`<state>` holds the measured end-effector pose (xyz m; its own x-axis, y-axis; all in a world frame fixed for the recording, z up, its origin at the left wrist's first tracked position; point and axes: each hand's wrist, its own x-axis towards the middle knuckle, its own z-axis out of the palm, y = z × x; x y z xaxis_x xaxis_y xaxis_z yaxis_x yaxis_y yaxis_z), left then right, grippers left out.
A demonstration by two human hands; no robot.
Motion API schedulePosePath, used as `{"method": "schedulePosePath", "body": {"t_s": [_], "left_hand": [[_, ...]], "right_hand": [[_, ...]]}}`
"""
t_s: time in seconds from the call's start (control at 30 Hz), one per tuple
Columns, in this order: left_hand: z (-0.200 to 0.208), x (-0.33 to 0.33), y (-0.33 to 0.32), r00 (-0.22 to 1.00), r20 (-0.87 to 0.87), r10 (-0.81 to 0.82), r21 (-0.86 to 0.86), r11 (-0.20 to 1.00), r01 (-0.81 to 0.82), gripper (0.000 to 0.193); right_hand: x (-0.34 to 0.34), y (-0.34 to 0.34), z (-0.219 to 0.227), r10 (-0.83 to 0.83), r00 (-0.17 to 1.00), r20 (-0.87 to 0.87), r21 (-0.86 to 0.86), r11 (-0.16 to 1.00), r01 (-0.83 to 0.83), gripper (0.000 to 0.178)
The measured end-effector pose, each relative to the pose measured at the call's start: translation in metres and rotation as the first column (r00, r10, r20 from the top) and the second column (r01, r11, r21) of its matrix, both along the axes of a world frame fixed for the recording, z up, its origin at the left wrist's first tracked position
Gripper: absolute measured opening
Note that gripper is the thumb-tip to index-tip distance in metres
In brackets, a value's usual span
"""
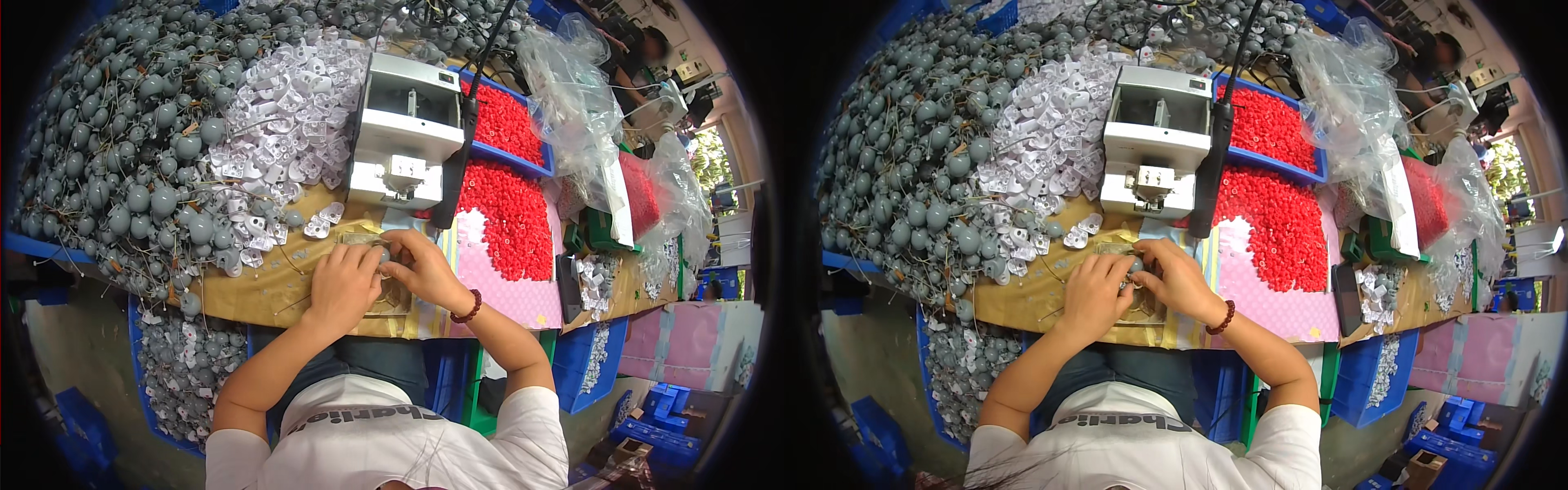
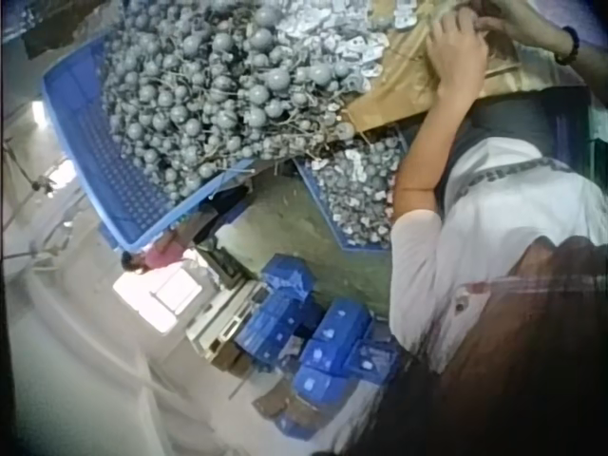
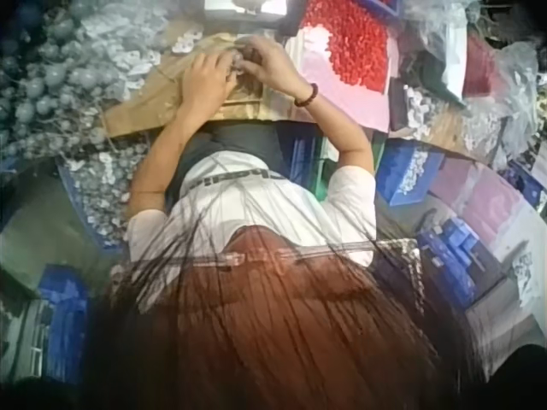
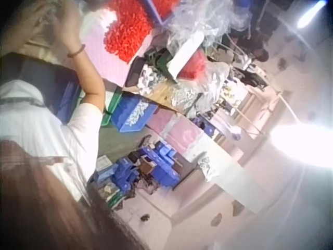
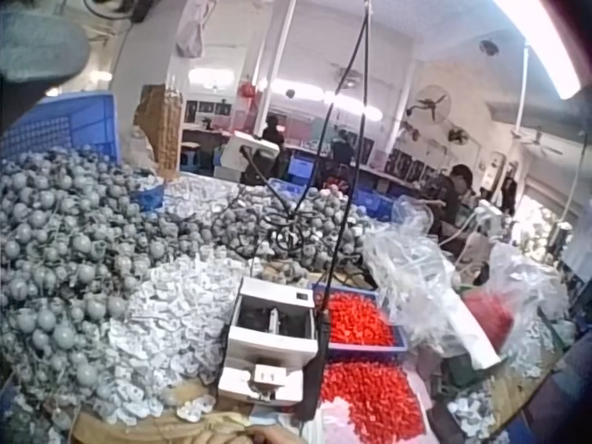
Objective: Assembling small plastic toy components using an electric screwdriver.
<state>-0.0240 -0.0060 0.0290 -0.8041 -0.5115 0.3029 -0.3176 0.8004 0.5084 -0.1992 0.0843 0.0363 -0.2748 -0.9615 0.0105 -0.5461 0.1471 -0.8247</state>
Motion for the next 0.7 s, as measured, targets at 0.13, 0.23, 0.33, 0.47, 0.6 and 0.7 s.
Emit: {"method": "schedulePosePath", "body": {"t_s": [0.13,0.23,0.33,0.47,0.6,0.7], "left_hand": [[-0.002,0.000,-0.003,0.999,0.030,-0.029,-0.037,0.999,0.030,0.039],[-0.005,-0.004,-0.004,0.999,0.000,-0.045,-0.045,0.998,0.045,0.039],[-0.007,-0.001,-0.003,0.999,-0.024,-0.044,-0.020,0.999,0.044,0.039],[-0.009,-0.001,-0.006,0.998,-0.056,-0.030,-0.005,1.000,0.030,0.039],[-0.006,0.000,-0.004,0.998,-0.051,-0.037,0.018,0.999,0.038,0.039],[-0.009,0.000,-0.004,0.998,-0.062,-0.019,0.023,1.000,0.021,0.039]], "right_hand": [[-0.036,-0.009,-0.015,-0.295,0.955,0.036,-0.351,0.891,0.289,0.044],[-0.083,-0.041,-0.018,-0.548,0.809,-0.214,-0.570,0.742,0.352,0.051],[-0.100,-0.056,-0.021,-0.442,0.890,0.116,-0.323,0.830,0.454,0.056],[-0.072,-0.044,0.009,-0.460,0.835,0.303,-0.579,0.607,0.545,0.073],[-0.042,-0.051,0.085,-0.103,0.886,0.453,-0.708,0.562,0.427,0.054],[-0.038,-0.073,0.104,-0.032,0.875,0.482,-0.657,0.647,0.386,0.053]]}}
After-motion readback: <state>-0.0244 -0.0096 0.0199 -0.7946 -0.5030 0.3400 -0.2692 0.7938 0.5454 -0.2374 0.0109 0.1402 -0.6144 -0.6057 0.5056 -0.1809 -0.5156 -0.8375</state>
